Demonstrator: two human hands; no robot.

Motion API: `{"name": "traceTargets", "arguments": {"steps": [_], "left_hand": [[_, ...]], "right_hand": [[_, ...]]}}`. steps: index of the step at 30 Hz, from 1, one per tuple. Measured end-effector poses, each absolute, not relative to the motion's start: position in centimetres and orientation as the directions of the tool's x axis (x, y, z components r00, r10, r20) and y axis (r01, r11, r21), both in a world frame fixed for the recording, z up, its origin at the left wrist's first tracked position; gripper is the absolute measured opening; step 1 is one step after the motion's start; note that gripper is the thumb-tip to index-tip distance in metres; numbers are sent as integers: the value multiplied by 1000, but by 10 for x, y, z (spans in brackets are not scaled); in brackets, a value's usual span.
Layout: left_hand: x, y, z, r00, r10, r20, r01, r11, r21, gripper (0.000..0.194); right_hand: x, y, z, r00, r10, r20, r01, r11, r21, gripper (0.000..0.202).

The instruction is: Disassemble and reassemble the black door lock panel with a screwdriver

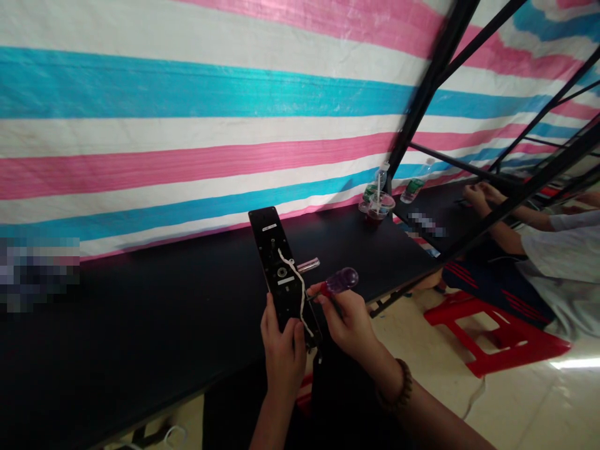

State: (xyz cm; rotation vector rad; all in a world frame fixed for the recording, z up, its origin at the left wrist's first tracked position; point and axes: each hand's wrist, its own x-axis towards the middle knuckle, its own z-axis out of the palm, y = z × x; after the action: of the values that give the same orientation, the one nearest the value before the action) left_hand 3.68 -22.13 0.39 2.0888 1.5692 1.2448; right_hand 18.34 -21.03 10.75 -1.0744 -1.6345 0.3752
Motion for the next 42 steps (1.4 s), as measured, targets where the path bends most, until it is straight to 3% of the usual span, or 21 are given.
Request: {"name": "traceTargets", "arguments": {"steps": [5, 13, 19, 26, 32, 42], "left_hand": [[36, -222, 3, 65, 877, 475, 670, -392, 631, 29], [37, -222, 3, 73, 885, 459, 703, -372, 606, 27], [37, -221, 4, 85, 871, 483, 719, -389, 576, 23], [37, -221, 4, 87, 871, 484, 706, -397, 587, 23], [37, -221, 5, 73, 870, 487, 689, -397, 606, 24], [36, -221, 0, 72, 873, 482, 685, -395, 612, 26]], "right_hand": [[181, -207, 98, 108, 819, 564, 436, 471, -767, 3], [183, -206, 104, -15, 831, 556, 419, 511, -751, 22], [179, -205, 104, 37, 810, 585, 440, 513, -737, 7], [181, -206, 105, -17, 800, 599, 451, 541, -710, 20], [181, -205, 100, 9, 814, 581, 458, 513, -726, 8], [183, -207, 91, 43, 805, 591, 445, 514, -733, 22]]}}
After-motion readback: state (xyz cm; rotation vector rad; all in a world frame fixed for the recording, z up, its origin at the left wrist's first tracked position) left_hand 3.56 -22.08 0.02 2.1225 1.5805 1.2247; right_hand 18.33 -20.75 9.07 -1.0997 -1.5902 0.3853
